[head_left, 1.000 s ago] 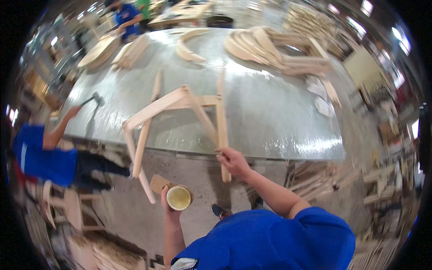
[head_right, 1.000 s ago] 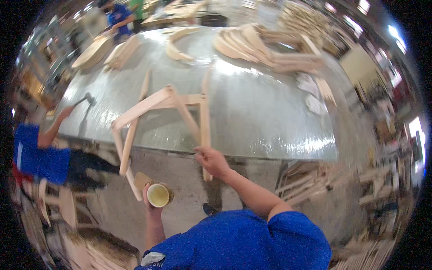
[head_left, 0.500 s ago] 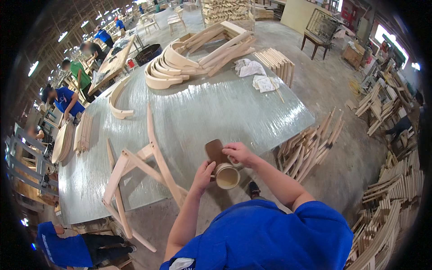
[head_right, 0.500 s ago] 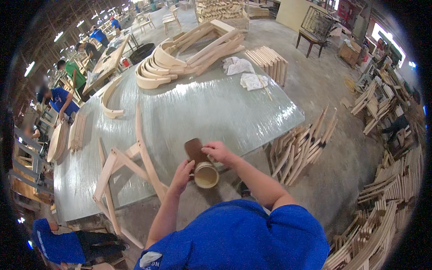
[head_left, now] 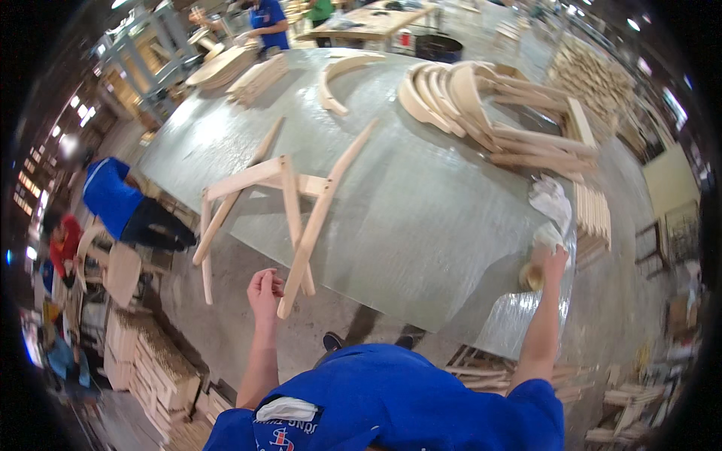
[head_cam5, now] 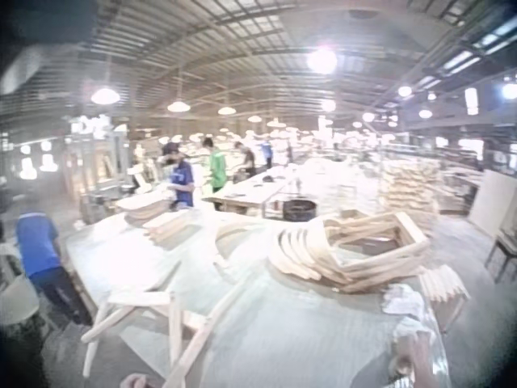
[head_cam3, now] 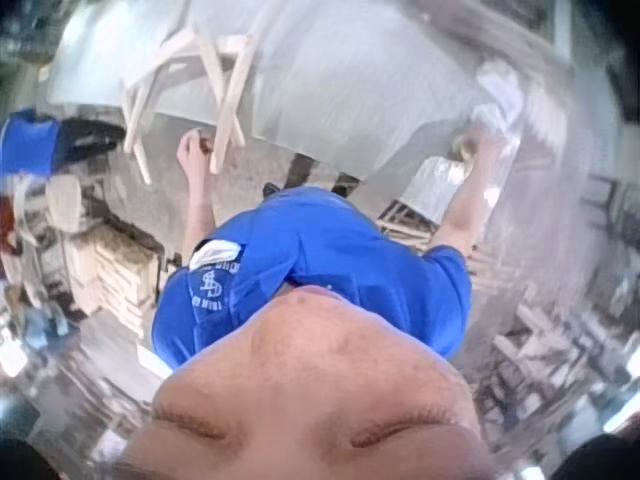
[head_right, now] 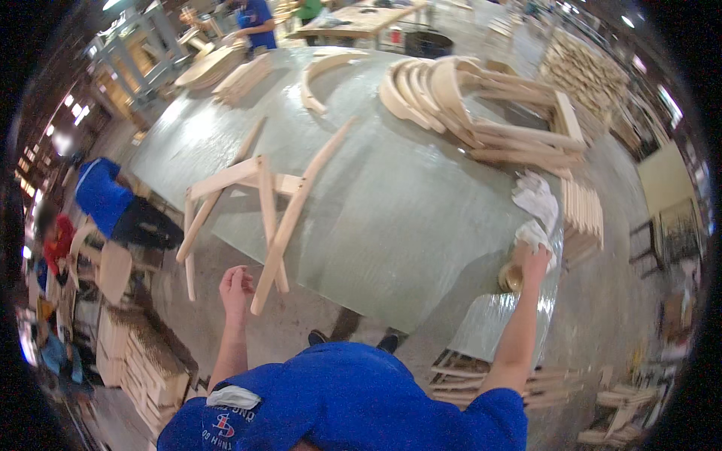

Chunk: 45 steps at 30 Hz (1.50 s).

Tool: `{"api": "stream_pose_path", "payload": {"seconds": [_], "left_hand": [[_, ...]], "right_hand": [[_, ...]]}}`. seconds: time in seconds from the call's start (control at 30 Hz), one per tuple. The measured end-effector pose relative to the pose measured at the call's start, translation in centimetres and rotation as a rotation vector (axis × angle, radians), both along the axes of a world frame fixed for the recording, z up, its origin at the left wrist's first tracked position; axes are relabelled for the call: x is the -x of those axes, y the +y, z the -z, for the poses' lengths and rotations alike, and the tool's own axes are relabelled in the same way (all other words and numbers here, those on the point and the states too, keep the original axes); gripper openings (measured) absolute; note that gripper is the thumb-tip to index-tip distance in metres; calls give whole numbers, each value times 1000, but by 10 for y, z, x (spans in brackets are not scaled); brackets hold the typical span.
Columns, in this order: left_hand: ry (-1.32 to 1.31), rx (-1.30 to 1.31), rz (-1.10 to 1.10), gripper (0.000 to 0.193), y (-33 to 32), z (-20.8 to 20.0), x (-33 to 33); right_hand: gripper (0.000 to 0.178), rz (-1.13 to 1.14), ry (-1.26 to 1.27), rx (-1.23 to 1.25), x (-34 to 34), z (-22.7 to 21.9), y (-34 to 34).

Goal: The person mixes a yellow substance in a container using a drill, then applies the substance to curved wooden pieces with a brush. The person also wipes a wooden chair frame with a cloth.

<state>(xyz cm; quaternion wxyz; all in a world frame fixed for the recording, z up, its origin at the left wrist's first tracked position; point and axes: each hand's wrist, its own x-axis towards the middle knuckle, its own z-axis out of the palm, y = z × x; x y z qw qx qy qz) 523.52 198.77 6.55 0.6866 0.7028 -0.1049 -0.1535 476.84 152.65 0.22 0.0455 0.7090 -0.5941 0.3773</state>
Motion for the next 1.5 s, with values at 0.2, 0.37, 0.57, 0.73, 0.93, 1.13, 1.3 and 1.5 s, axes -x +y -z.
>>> {"api": "stream_pose_path", "payload": {"seconds": [0.2,0.37,0.57,0.73,0.93,1.13,1.3,1.5], "left_hand": [[-176,-153,-373,16,86,43,-60],[-181,-479,-533,30,154,77,-121],[-330,-992,-475,49,174,87,-200],[-54,-940,-122,53,198,96,-260],[-339,-1138,-175,38,196,56,-330],[-671,-1076,-99,41,146,-71,-398],[-697,-574,-2,30,100,-191,-405],[-1321,-456,-94,30,-5,-276,-329]], "right_hand": [[24,-577,-579,-630,-169,25,77],[30,-946,-317,-1497,-312,12,244],[48,-1123,104,-1946,-395,-10,349],[44,-902,-164,-2163,-421,-8,375],[37,-817,-309,-2094,-423,11,395],[53,-981,161,-1850,-426,27,382],[59,-1015,243,-1858,-427,34,375],[59,-1080,180,-1809,-427,29,375]]}}
